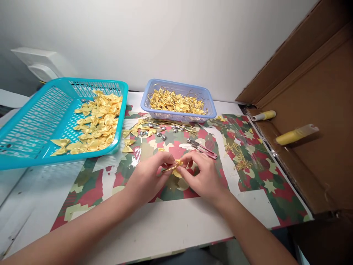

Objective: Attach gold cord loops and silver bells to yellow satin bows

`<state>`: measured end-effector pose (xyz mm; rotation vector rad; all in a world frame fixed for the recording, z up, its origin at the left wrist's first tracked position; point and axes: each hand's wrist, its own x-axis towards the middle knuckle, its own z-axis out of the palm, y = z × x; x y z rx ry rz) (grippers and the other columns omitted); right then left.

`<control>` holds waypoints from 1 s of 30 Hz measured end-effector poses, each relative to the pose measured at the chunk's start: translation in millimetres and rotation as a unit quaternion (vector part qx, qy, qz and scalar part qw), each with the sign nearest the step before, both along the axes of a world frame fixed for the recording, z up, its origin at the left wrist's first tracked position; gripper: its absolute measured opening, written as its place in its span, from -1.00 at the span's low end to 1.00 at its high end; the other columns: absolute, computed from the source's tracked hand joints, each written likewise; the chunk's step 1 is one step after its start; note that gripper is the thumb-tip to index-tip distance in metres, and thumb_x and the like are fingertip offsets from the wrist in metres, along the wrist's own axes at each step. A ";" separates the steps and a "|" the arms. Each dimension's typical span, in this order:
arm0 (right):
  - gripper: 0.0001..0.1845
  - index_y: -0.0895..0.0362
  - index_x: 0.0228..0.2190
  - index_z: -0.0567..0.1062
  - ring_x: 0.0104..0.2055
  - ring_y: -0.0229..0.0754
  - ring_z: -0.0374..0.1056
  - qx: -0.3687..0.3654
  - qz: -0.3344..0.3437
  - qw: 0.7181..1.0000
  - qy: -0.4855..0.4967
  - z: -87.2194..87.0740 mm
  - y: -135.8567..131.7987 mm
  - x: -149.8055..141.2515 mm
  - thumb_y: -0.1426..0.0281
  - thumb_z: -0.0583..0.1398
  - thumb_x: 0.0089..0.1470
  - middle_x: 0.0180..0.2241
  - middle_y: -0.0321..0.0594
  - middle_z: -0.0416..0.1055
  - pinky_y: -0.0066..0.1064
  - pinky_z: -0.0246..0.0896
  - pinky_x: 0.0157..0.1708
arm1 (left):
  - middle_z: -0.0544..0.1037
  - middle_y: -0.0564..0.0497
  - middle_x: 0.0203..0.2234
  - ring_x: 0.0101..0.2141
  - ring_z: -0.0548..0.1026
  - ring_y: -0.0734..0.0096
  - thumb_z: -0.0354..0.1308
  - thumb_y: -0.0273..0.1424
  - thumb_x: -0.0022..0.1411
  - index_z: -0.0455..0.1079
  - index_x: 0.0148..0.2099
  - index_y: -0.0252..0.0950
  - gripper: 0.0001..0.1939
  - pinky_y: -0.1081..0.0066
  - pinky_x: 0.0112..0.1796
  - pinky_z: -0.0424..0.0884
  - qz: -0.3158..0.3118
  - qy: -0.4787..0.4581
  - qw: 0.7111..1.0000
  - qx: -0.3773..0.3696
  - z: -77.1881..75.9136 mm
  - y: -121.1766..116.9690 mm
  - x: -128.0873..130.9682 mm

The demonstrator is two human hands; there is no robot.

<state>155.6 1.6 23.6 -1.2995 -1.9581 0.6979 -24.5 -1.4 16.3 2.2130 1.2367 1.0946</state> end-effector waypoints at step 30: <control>-0.96 0.13 -0.42 0.45 -0.55 -0.30 0.25 0.181 -0.065 0.981 -0.005 -13.0 -8.2 -10.2 0.48 0.22 0.06 -0.60 -0.39 0.40 -0.30 0.02 -0.33 | 0.45 -0.04 -0.45 -0.42 0.25 0.32 0.06 -0.52 0.25 0.31 -0.33 -0.31 -0.92 0.34 -0.40 0.21 -0.014 0.136 0.983 0.125 -1.9 3.5 -4.3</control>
